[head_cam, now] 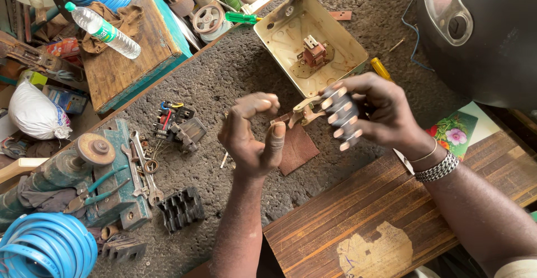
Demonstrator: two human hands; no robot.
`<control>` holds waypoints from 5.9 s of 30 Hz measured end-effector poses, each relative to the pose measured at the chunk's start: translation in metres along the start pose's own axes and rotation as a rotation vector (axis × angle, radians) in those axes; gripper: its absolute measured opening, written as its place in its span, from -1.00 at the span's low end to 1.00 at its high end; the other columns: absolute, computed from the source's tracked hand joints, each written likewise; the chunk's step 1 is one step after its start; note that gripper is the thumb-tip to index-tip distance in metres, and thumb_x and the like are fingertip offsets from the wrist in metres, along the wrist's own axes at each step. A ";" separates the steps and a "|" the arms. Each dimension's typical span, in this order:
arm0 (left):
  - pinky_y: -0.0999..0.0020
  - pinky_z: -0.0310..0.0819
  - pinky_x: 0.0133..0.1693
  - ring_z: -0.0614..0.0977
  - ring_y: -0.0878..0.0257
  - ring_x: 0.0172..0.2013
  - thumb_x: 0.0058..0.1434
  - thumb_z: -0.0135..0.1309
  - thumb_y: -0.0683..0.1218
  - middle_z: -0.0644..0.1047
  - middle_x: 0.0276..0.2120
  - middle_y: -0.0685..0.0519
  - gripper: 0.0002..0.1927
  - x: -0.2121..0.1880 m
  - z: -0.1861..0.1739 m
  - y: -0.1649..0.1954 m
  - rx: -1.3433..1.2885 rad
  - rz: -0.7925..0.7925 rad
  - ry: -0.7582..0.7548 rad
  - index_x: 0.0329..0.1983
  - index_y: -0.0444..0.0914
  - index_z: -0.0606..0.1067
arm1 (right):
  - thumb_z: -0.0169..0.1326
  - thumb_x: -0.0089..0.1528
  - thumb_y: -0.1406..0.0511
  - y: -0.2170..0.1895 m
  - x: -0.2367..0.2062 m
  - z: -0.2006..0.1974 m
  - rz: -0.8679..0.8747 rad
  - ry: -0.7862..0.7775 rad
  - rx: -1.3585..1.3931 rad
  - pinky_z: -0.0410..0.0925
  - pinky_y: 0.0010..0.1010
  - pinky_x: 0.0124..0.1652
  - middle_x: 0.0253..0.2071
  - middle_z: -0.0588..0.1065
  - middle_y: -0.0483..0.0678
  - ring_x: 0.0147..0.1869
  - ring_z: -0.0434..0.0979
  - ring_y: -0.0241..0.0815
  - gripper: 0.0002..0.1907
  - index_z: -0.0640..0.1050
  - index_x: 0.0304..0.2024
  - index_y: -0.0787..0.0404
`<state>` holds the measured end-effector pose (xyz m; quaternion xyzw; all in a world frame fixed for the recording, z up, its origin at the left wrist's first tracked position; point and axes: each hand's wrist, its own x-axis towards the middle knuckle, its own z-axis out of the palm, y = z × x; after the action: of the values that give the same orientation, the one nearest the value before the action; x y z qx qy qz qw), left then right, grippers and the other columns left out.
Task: The person assembles a small electrical component by hand, fitting a metal bracket onto a black plastic housing with copper terminals. They then use a yellow screwdriver to tighten screws on the terminals. The person handles several small parts and tools on a cluttered workbench.
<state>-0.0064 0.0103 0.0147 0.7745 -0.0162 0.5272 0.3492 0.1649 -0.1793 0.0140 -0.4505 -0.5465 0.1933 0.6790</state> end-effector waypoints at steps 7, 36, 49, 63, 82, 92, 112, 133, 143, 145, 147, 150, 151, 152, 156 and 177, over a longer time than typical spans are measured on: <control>0.28 0.67 0.05 0.59 0.17 0.08 0.31 0.13 0.38 0.49 0.14 -0.05 -0.29 0.005 0.015 0.011 -0.030 0.113 -0.195 0.21 -0.25 0.37 | 0.25 0.30 0.09 0.023 -0.015 0.005 0.233 0.057 0.737 0.28 -0.64 -0.49 -0.28 0.47 -0.13 -0.47 0.37 -0.41 -0.42 0.39 0.24 0.18; 0.41 0.76 -0.24 0.71 0.31 -0.19 0.45 0.01 0.35 0.63 -0.18 0.08 -0.48 -0.018 0.030 0.011 0.075 0.129 -0.038 0.03 -0.16 0.55 | -0.05 0.45 0.19 0.053 -0.051 0.019 0.542 0.209 0.585 0.46 -0.42 -0.17 -0.10 0.50 -0.05 -0.12 0.53 -0.29 -0.66 0.41 0.13 0.30; 0.41 0.69 -0.08 0.62 0.25 -0.01 0.27 0.14 0.39 0.53 0.01 0.00 -0.31 -0.006 0.023 0.023 0.156 0.106 -0.080 0.19 -0.20 0.42 | -0.22 0.45 0.05 0.020 -0.020 0.033 0.574 0.216 0.475 0.18 -0.57 -0.57 -0.37 0.49 -0.08 -0.54 0.25 -0.40 -0.55 0.50 0.11 0.21; 0.29 0.73 0.01 0.72 0.08 0.04 0.36 0.33 -0.03 0.61 0.02 -0.06 -0.45 -0.007 0.026 0.038 0.134 0.096 -0.180 0.27 -0.21 0.31 | -0.11 0.49 0.10 0.042 -0.036 0.026 0.574 0.099 0.542 0.18 -0.48 -0.52 -0.45 0.36 -0.09 -0.51 0.27 -0.33 -0.63 0.43 -0.02 0.31; 0.50 0.74 -0.07 0.65 0.20 0.09 0.47 0.08 -0.26 0.42 0.25 -0.23 -0.57 -0.017 0.029 0.021 -0.278 -0.059 -0.117 0.26 -0.23 0.17 | 0.44 0.13 0.09 0.012 -0.013 0.035 0.252 0.204 0.261 0.46 -0.47 0.17 0.15 0.50 -0.07 0.22 0.51 -0.31 -0.08 0.32 0.39 0.30; 0.49 0.72 -0.15 0.54 0.30 0.03 0.45 0.21 -0.10 0.39 0.16 -0.08 -0.78 -0.015 0.049 0.021 0.012 0.152 0.103 -0.02 -0.17 0.39 | 0.37 0.23 -0.02 0.011 -0.015 0.039 0.037 0.317 -0.014 0.45 -0.46 0.27 0.28 0.33 -0.07 0.31 0.46 -0.28 0.09 0.07 0.58 0.20; 0.02 0.44 0.32 0.50 0.03 0.27 0.44 0.09 -0.23 0.47 0.27 0.02 -0.59 -0.016 0.042 0.050 0.271 0.141 -0.387 0.33 -0.14 0.46 | 0.33 0.32 0.41 0.033 -0.034 0.027 -0.111 0.337 -0.338 0.45 -0.48 0.20 0.25 0.43 0.06 0.27 0.55 -0.22 -0.24 0.06 0.30 0.10; 0.35 0.80 -0.14 0.71 0.27 -0.08 0.41 0.07 -0.26 0.63 -0.05 0.05 -0.76 -0.025 0.052 0.023 0.036 -0.011 -0.139 0.09 -0.16 0.53 | 0.38 0.23 0.42 0.013 -0.016 0.029 -0.069 0.205 -0.451 0.51 -0.41 -0.03 0.10 0.48 0.12 0.12 0.59 -0.16 -0.14 0.08 0.36 0.14; 0.17 0.68 0.09 0.64 0.27 0.02 0.43 0.19 -0.13 0.59 0.00 0.00 -0.67 -0.007 0.014 0.003 -0.856 -0.598 0.072 0.19 -0.31 0.46 | 0.33 -0.02 0.39 -0.032 0.001 0.033 0.252 -0.413 -0.766 0.49 -0.23 -0.22 -0.36 0.51 -0.03 -0.22 0.55 -0.10 -0.77 0.53 -0.37 0.25; 0.10 0.68 0.14 0.63 0.23 0.08 0.41 0.19 -0.12 0.58 0.07 0.00 -0.61 -0.005 0.013 0.004 -1.020 -0.678 0.059 0.24 -0.31 0.44 | 0.24 0.07 0.41 -0.028 -0.003 0.043 0.296 -0.673 -0.798 0.48 -0.21 -0.12 -0.35 0.50 -0.01 -0.12 0.52 -0.07 -0.86 0.51 -0.40 0.24; 0.08 0.68 0.14 0.64 0.18 0.09 0.42 0.19 -0.13 0.58 0.10 -0.05 -0.59 -0.005 0.014 0.006 -1.082 -0.727 0.017 0.27 -0.33 0.44 | 0.18 0.08 0.44 -0.024 -0.009 0.047 0.299 -0.787 -0.767 0.46 -0.17 -0.05 -0.28 0.49 0.01 -0.03 0.50 -0.02 -0.89 0.51 -0.36 0.24; 0.09 0.67 0.15 0.63 0.22 0.07 0.42 0.22 -0.17 0.59 0.06 -0.03 -0.60 -0.007 0.018 0.008 -1.113 -0.713 -0.021 0.27 -0.35 0.44 | 0.10 -0.03 0.47 -0.019 -0.014 0.045 0.123 -0.700 -0.729 0.43 -0.12 0.01 -0.10 0.48 0.08 0.08 0.48 0.06 -0.71 0.52 -0.22 0.29; 0.14 0.66 0.16 0.63 0.24 0.06 0.41 0.24 -0.16 0.60 0.05 -0.02 -0.59 -0.009 0.019 0.009 -1.104 -0.720 -0.038 0.26 -0.36 0.44 | 0.06 -0.08 0.46 -0.018 -0.014 0.043 -0.011 -0.646 -0.768 0.43 -0.15 0.05 -0.03 0.48 0.12 0.12 0.47 0.08 -0.62 0.51 -0.17 0.30; 0.19 0.65 0.17 0.63 0.25 0.05 0.39 0.25 -0.16 0.61 0.04 -0.02 -0.57 -0.010 0.018 0.009 -1.094 -0.726 -0.054 0.26 -0.36 0.44 | 0.02 -0.14 0.45 -0.017 -0.013 0.042 -0.144 -0.590 -0.806 0.43 -0.18 0.09 0.03 0.47 0.15 0.16 0.46 0.10 -0.53 0.51 -0.12 0.31; 0.38 0.59 0.09 0.63 0.33 -0.02 0.36 0.32 -0.13 0.63 -0.03 0.02 -0.55 -0.012 0.014 0.010 -0.974 -0.717 -0.140 0.22 -0.39 0.47 | 0.15 0.07 0.44 -0.016 -0.007 0.038 0.149 -0.678 -0.785 0.49 -0.18 -0.02 -0.12 0.51 0.04 0.03 0.54 0.07 -0.82 0.52 -0.25 0.27; 0.42 0.57 0.11 0.62 0.38 -0.02 0.31 0.31 -0.15 0.62 -0.10 0.08 -0.65 -0.009 0.014 0.011 -0.884 -0.650 -0.141 0.09 -0.32 0.49 | 0.25 0.12 0.41 -0.048 0.002 0.035 0.044 -0.398 -0.628 0.56 -0.29 -0.24 -0.23 0.62 -0.07 -0.24 0.69 -0.11 -0.77 0.65 -0.15 0.19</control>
<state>-0.0030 -0.0090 0.0099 0.5528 -0.0197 0.2821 0.7838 0.1224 -0.1888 0.0542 -0.6022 -0.6907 0.1146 0.3836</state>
